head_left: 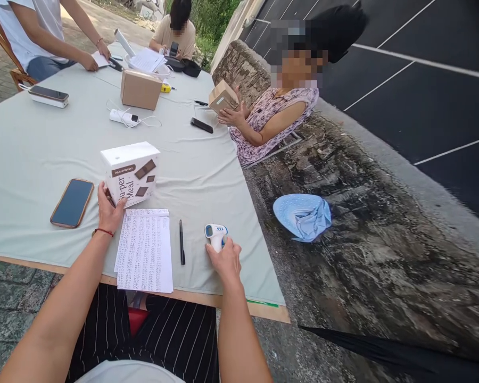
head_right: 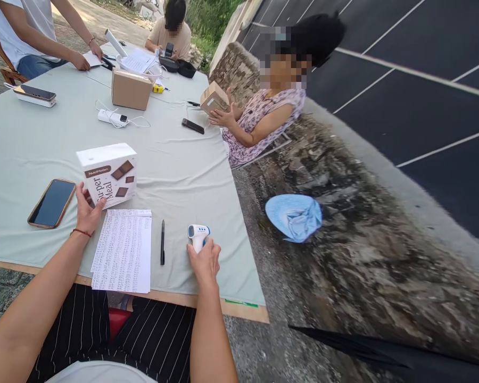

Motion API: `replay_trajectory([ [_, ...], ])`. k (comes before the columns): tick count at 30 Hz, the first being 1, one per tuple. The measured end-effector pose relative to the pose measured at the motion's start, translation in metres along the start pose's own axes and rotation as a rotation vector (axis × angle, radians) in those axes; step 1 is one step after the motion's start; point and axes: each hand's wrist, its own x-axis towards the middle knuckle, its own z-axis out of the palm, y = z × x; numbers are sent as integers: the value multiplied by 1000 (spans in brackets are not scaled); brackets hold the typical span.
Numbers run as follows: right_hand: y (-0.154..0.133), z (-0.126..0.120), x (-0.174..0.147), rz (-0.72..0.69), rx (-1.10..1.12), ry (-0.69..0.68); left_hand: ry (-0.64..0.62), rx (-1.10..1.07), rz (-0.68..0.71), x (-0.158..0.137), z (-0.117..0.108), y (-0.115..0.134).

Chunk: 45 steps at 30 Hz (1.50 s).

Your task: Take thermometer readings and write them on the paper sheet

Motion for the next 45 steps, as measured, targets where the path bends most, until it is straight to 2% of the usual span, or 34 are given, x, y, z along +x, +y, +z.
replay_trajectory([
  [2, -3, -1, 3, 71, 41, 4, 19, -69, 5, 1, -2, 4],
  [4, -12, -2, 1, 71, 161, 22, 29, -116, 56, 1, -4, 8],
  [7, -41, -4, -19, -35, 563, 78, -7, -172, 111, 0, -7, 11],
  [8, -54, -6, -30, -77, 730, 48, -37, -179, 105, 0, -7, 10],
  [12, -117, -12, -70, -177, 1224, -307, -218, -92, 59, -1, -7, 3],
  [16, -164, -9, -81, -155, 1429, -484, -302, 23, 174, 3, -7, 2],
  [20, -188, -1, -72, -169, 1493, -520, -332, 67, 207, 7, -9, 2],
  [24, -200, 5, -67, -172, 1510, -541, -333, 87, 209, 7, -9, 0],
  [33, -195, 8, -69, -131, 1452, -534, -363, 100, 199, -1, -7, 10],
  [45, -199, 4, -73, -112, 1457, -524, -354, 50, 142, -4, -9, 2],
])
